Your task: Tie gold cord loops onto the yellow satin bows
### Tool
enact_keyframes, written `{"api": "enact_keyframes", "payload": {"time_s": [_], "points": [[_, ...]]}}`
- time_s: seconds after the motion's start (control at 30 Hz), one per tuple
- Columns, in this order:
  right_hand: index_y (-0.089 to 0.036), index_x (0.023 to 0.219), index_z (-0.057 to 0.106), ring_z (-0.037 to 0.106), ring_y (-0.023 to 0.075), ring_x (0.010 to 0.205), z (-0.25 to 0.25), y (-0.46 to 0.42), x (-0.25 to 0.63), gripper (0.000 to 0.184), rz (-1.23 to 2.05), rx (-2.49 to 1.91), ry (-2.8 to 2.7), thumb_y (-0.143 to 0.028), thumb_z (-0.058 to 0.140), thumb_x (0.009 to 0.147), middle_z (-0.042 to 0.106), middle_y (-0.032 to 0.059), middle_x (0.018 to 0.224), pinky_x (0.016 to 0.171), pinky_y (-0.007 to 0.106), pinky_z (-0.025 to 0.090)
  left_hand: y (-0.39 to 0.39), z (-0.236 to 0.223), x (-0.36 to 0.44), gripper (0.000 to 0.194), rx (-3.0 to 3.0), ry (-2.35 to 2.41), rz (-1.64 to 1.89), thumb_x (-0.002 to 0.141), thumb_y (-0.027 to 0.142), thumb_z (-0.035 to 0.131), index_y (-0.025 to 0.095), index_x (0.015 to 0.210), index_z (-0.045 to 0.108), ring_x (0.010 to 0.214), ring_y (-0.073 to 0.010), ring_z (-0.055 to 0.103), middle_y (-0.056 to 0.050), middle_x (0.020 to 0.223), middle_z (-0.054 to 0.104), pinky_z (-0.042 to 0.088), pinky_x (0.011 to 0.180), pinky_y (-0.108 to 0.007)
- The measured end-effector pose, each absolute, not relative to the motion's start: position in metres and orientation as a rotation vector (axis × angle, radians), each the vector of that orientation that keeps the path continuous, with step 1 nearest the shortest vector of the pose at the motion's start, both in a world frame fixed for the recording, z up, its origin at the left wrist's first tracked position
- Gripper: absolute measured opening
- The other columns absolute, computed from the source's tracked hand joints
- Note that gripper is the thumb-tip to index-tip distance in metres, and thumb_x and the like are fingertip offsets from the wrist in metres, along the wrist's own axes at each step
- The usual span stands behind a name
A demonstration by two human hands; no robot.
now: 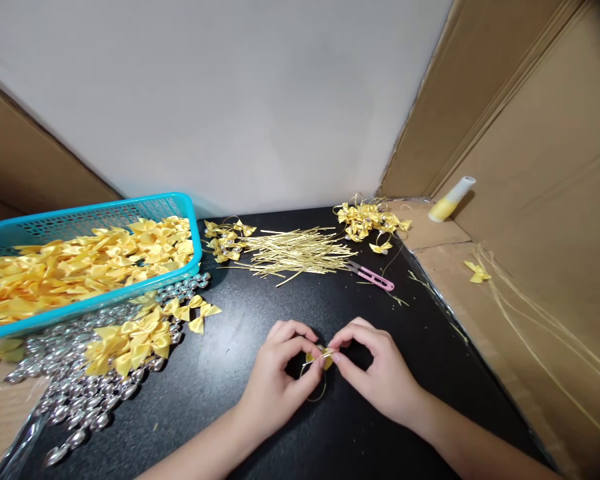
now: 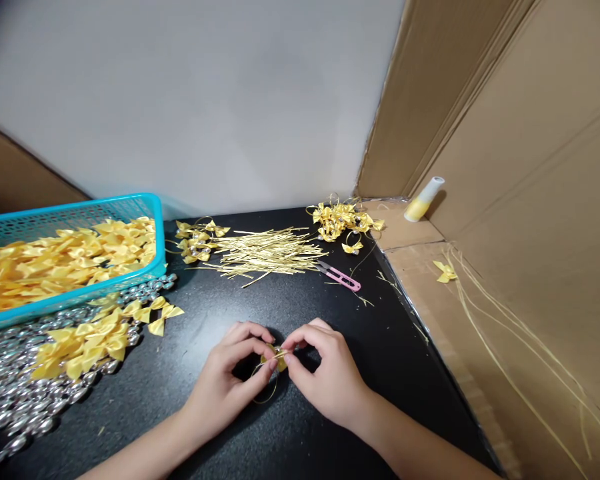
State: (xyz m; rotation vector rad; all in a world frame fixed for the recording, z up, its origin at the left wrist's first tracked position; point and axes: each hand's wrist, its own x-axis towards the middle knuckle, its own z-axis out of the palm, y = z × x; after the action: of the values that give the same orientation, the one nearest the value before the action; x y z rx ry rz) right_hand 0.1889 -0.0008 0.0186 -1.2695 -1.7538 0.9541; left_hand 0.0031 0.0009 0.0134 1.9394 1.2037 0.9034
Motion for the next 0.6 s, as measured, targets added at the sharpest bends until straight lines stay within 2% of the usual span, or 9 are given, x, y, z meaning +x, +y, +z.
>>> {"api": "enact_keyframes", "payload": {"time_s": [0.23, 0.37, 0.6], "points": [[-0.019, 0.071, 0.07, 0.065, 0.0161, 0.069, 0.0176, 0.0001, 0.1883, 0.009, 1.068, -1.305, -1.686, -0.013, 0.067, 0.077, 0.07, 0.0024, 0.071, 0.066, 0.028, 0.05, 0.0007, 0.0145, 0.0029, 0.005, 1.924, 1.173, 0.91, 0.08, 0.015, 0.063, 0.02, 0.08, 0.065, 0.089, -0.0215, 0.058, -0.006, 0.092, 0.063, 0.046, 0.078, -0.035], [-0.018, 0.073, 0.071, 0.065, 0.016, 0.068, 0.0159, 0.0016, 0.1907, 0.004, 1.184, -1.318, -1.513, -0.019, 0.069, 0.076, 0.07, 0.0028, 0.071, 0.067, 0.029, 0.052, -0.0007, 0.0155, 0.0019, 0.024, 1.884, 1.17, 1.046, 0.071, 0.011, 0.064, 0.02, 0.092, 0.057, 0.09, -0.0216, 0.057, -0.006, 0.095, 0.059, 0.047, 0.077, -0.034], [-0.017, 0.073, 0.071, 0.065, 0.0159, 0.068, 0.0153, 0.0036, 0.1914, 0.009, 1.3, -1.308, -1.396, -0.026, 0.072, 0.073, 0.072, 0.0038, 0.07, 0.066, 0.028, 0.052, 0.0036, 0.0158, 0.0018, 0.004, 1.82, 1.117, 1.001, 0.078, 0.022, 0.071, 0.02, 0.08, 0.068, 0.077, -0.0193, 0.061, -0.004, 0.079, 0.066, 0.046, 0.071, -0.032]]}}
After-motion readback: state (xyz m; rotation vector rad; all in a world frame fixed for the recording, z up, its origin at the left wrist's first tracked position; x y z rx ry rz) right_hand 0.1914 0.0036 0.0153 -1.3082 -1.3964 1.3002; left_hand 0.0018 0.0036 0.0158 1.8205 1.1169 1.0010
